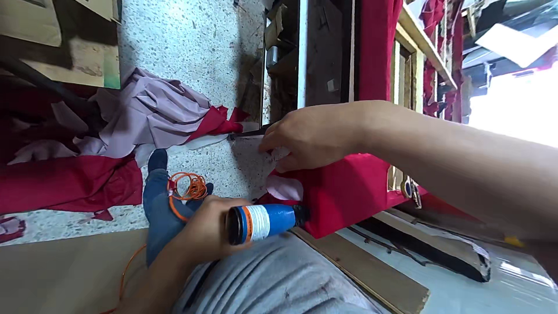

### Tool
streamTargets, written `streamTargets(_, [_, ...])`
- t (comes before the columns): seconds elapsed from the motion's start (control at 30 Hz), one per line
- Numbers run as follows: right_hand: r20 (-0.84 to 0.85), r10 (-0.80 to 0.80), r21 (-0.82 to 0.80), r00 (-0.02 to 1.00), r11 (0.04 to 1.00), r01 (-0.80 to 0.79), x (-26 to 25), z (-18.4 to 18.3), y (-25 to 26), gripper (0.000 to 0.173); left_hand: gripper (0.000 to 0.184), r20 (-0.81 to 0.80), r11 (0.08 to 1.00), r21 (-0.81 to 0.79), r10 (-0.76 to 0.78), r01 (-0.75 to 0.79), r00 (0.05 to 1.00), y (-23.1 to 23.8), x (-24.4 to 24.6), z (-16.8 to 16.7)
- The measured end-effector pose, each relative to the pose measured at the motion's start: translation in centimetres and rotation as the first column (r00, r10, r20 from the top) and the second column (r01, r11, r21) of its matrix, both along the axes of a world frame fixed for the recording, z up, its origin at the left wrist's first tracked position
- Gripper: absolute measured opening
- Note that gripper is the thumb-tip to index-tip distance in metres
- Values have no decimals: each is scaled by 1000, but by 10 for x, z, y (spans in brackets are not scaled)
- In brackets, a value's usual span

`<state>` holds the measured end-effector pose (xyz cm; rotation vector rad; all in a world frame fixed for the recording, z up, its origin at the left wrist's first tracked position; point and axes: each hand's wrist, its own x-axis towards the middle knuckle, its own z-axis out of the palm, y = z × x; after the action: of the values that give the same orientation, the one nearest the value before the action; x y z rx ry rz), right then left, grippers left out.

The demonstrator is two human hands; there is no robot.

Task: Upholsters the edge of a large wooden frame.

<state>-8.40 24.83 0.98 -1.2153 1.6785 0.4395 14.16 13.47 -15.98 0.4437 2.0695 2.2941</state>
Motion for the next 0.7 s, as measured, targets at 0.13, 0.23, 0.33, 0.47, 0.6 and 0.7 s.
streamTargets(0.13, [103,156,364,982,913,-183,19,-19,-32,47,31,55,1000,-23,1,0,998,-8,11,1])
streamTargets(0.23, [154,257,410,954,862,-298,27,-23,-46,10,35,146,997,58,39,-47,989,-28,32,-6])
streamTargets(0.33, [128,320,137,939,932,-336,27,-3,-31,4,33,237,993,-19,114,-112,965,-42,47,-12])
streamTargets(0.47, [-34,348,-335,937,879,-338,38,29,32,18,31,196,993,-61,109,-99,975,-40,38,-12])
streamTargets(0.6, [-125,333,-421,934,835,-355,48,49,71,18,30,138,996,-51,78,-71,987,-24,26,-3])
streamTargets(0.7, [-145,331,-371,932,856,-361,49,59,90,25,29,79,999,-21,37,-35,996,-17,18,3])
